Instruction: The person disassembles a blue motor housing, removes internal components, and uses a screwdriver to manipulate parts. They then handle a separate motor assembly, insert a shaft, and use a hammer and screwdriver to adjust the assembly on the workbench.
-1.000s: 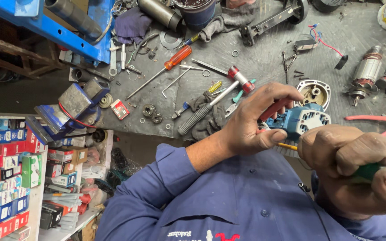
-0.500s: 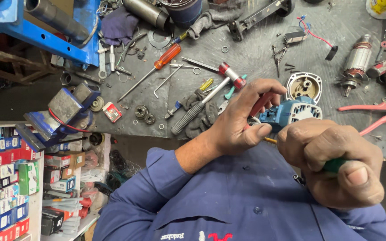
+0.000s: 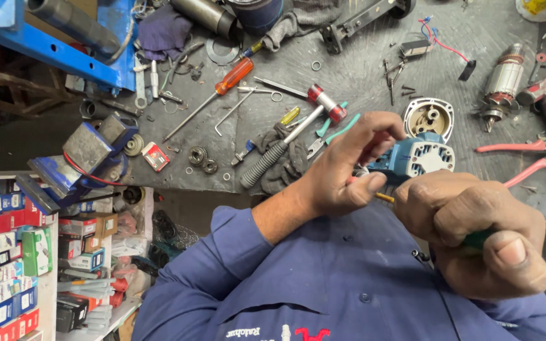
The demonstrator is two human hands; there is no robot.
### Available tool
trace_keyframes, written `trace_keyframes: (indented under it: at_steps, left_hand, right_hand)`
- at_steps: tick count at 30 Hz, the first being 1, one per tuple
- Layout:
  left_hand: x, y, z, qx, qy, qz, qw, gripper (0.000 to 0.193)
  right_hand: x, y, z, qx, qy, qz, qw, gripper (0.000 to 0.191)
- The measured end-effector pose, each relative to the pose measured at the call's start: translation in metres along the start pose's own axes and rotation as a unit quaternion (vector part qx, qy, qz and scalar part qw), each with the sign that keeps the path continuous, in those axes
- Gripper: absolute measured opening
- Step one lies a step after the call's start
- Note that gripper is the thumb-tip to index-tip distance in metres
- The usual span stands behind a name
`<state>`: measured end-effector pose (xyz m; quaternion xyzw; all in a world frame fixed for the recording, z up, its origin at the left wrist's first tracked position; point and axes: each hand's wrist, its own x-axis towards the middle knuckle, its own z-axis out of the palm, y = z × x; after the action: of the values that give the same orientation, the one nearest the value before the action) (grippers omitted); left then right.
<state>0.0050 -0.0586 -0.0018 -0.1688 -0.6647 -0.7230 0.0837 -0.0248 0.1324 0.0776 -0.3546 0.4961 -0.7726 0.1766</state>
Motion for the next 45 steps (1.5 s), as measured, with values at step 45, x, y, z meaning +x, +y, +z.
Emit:
trace_keyframes:
  at_steps: [45]
  left_hand:
    - [-0.005,-0.018,-0.006,0.003,-0.031,0.101,0.994,0.055]
  right_hand:
    - [0.028,0.008,0.005,-0.047,0.009,0.006,0.999,0.062]
